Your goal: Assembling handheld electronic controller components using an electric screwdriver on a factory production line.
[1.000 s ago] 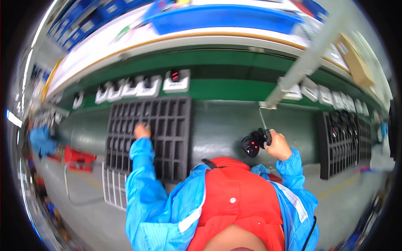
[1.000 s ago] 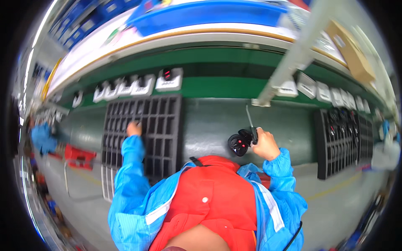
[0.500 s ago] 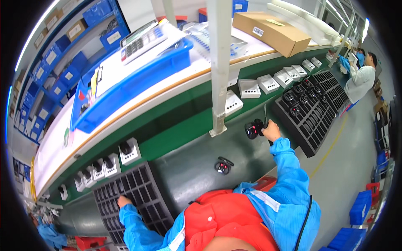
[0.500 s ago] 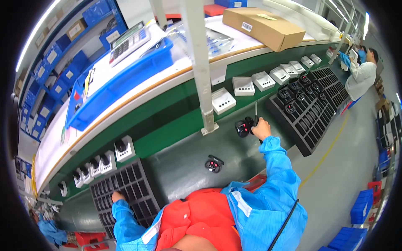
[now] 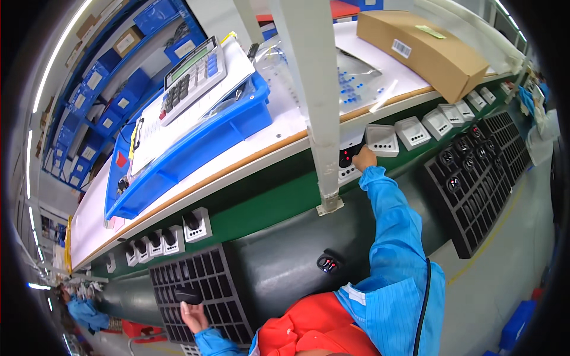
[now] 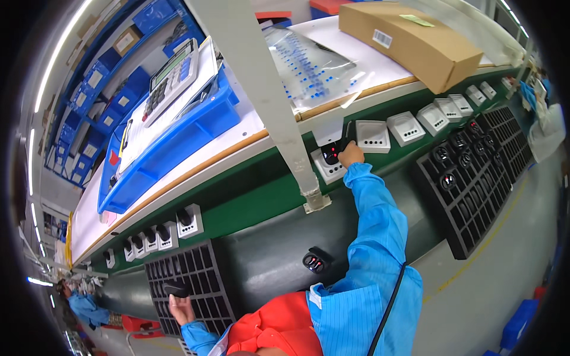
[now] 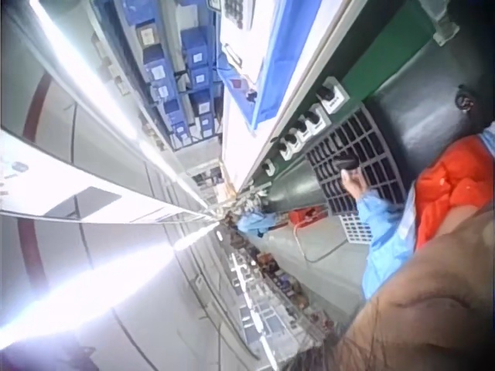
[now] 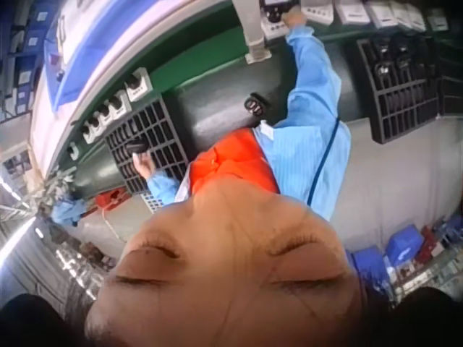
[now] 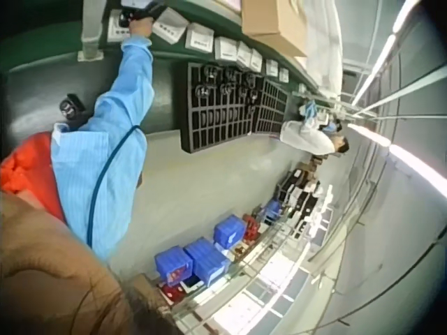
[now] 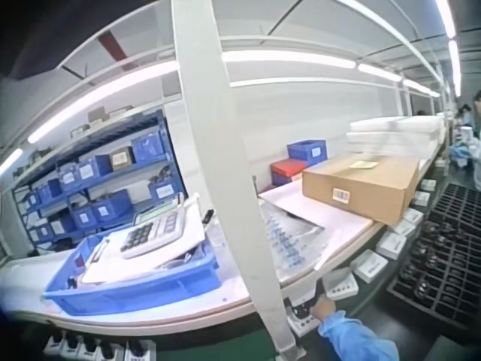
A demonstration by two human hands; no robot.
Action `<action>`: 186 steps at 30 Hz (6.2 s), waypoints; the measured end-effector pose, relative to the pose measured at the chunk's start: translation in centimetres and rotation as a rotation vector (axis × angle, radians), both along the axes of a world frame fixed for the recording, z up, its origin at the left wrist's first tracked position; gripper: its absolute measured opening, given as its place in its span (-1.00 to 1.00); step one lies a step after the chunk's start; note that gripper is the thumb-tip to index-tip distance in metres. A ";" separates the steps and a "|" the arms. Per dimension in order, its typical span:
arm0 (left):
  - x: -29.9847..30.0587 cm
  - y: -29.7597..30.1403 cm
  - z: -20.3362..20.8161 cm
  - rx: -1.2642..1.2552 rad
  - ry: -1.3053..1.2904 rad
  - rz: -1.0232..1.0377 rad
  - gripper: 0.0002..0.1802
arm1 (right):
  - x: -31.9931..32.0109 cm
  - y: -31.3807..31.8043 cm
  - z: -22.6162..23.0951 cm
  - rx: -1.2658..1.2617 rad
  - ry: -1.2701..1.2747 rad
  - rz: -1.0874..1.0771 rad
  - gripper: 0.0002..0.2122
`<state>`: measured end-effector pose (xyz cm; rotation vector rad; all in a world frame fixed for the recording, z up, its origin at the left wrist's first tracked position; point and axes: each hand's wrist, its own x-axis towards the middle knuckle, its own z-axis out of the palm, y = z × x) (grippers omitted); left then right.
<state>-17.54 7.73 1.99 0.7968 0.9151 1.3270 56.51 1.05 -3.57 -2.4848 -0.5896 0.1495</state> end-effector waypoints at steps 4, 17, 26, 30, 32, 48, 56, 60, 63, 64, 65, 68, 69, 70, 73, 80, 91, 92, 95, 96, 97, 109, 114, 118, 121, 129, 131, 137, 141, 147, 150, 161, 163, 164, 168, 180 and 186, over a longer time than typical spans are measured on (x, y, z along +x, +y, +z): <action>5.5 -2.9 -0.2 -0.156 -0.446 -0.050 -0.54 | -0.8 2.1 -0.5 -0.025 0.047 0.057 -0.63; 21.8 -10.2 -0.1 -0.390 -0.163 -0.696 -0.52 | -9.0 -17.0 2.5 0.270 0.376 0.367 -0.83; 26.3 -13.1 2.0 -0.282 0.079 -1.045 -0.48 | -32.1 -18.1 7.2 0.376 0.404 0.833 -0.50; 24.6 -12.7 1.5 -0.084 0.091 -1.067 -0.48 | -34.6 -17.6 10.5 0.288 0.309 0.836 -0.43; 22.8 -12.5 1.8 -0.158 0.019 -1.109 -0.47 | -34.7 -17.7 10.9 0.352 0.351 0.892 -0.48; 14.1 -8.7 0.0 -0.412 -0.435 -0.875 -0.67 | -38.1 -14.4 17.1 0.149 0.415 1.190 -0.80; 13.0 -6.9 -1.5 -0.049 -0.118 -0.519 -0.72 | -40.8 -13.3 16.4 -0.202 0.707 1.487 -0.82; 13.3 -6.9 -1.7 -0.033 -0.086 -0.545 -0.72 | -40.5 -12.9 16.5 -0.225 0.713 1.468 -0.83; 13.8 -6.6 -1.8 0.035 0.014 -0.521 -0.69 | -39.9 -12.8 16.8 -0.239 0.799 1.390 -0.86; 13.8 -6.5 -1.7 0.010 -0.033 -0.543 -0.69 | -39.7 -12.8 16.7 -0.232 0.817 1.389 -0.86; 13.9 -6.6 -1.4 0.009 -0.013 -0.541 -0.70 | -39.7 -12.9 16.8 -0.226 0.849 1.377 -0.87; 14.0 -6.5 -1.8 0.007 -0.010 -0.524 -0.71 | -39.5 -12.6 16.6 -0.226 0.828 1.403 -0.86; 14.0 -6.4 -2.2 0.002 -0.007 -0.526 -0.71 | -39.4 -12.5 16.8 -0.244 0.848 1.370 -0.86; 13.9 -6.3 -2.6 0.007 0.016 -0.511 -0.71 | -39.3 -12.5 16.6 -0.244 0.854 1.369 -0.86; 13.7 -6.0 -3.0 -0.023 0.020 -0.488 -0.72 | -38.8 -12.6 16.1 -0.229 0.855 1.345 -0.85; 13.9 -5.7 -3.0 -0.150 -0.001 -0.508 -0.74 | -39.7 -12.2 16.4 -0.049 0.465 1.210 -0.81; 21.0 -9.2 -0.6 -0.352 -0.024 -1.133 -0.68 | -36.7 -12.3 12.7 -0.080 0.154 0.985 -0.75; 21.2 -9.3 -0.5 -0.393 0.043 -1.148 -0.63 | -35.4 -13.0 12.3 -0.077 0.145 0.950 -0.72; 22.1 -9.1 -0.4 -0.424 0.155 -1.195 -0.56 | -30.1 -16.0 12.0 -0.072 0.203 0.749 -0.70; 22.2 -8.9 -0.5 -0.430 0.176 -1.194 -0.57 | -28.2 -17.0 12.2 -0.090 0.205 0.679 -0.71; 22.1 -8.7 -0.9 -0.440 0.196 -1.186 -0.59 | -26.4 -17.6 12.3 -0.109 0.211 0.615 -0.72; 21.7 -9.1 -4.2 -0.586 0.342 -0.876 -0.66 | -4.1 -7.7 4.4 -0.007 0.105 -0.044 -0.62; 20.3 -9.9 -4.5 -0.663 0.371 -0.703 -0.68 | 0.2 0.2 1.9 0.022 0.044 -0.100 -0.63; 19.3 -11.1 -5.3 -0.703 0.350 -0.599 -0.70 | 1.8 3.8 -1.7 0.114 -0.055 0.159 -0.62; 19.1 -11.5 -5.6 -0.705 0.339 -0.575 -0.69 | 3.7 6.0 -6.0 0.108 -0.229 0.325 -0.62; 17.1 -8.8 -3.9 -0.636 0.444 -0.455 -0.69 | 13.0 2.0 -16.6 -0.163 -0.610 0.664 -0.61; 15.1 -5.4 -6.1 -0.498 0.400 -0.493 -0.70 | 18.2 -0.2 -14.5 -0.226 -0.764 0.709 -0.61; -2.5 -1.5 -10.0 -0.243 1.102 0.301 -0.78 | 4.4 -6.3 -5.9 0.227 0.075 0.386 -0.74; -10.0 1.4 -10.5 -0.148 1.607 0.420 -0.75 | -2.3 -16.8 -1.3 0.276 0.297 0.347 -0.85; -15.9 3.7 -14.7 -0.031 1.655 0.426 -0.85 | -16.1 -23.9 6.5 0.296 0.457 0.275 -0.85; -15.4 5.1 -14.3 -0.064 1.705 0.357 -0.79 | -20.9 -25.1 8.7 0.273 0.381 0.329 -0.82; -16.4 8.8 -11.0 -0.244 1.913 0.059 -0.59 | -31.7 -23.1 10.1 0.236 0.494 0.561 -0.68; -17.0 9.6 -11.2 -0.243 1.930 -0.006 -0.54 | -33.1 -23.0 9.0 0.239 0.461 0.569 -0.67; -17.1 10.1 -11.5 -0.280 1.937 -0.079 -0.48 | -33.5 -22.9 8.5 0.210 0.427 0.591 -0.66; -17.8 11.3 -11.5 -0.391 1.925 -0.246 -0.34 | -35.7 -22.4 6.9 0.219 0.434 0.661 -0.67; -18.7 4.1 -9.3 0.220 1.521 0.278 -0.72 | -38.6 -19.4 8.4 0.164 0.510 0.863 -0.59; -10.7 2.2 -7.9 0.373 1.129 0.272 -0.70 | -42.2 -13.9 11.1 0.152 0.470 1.112 -0.62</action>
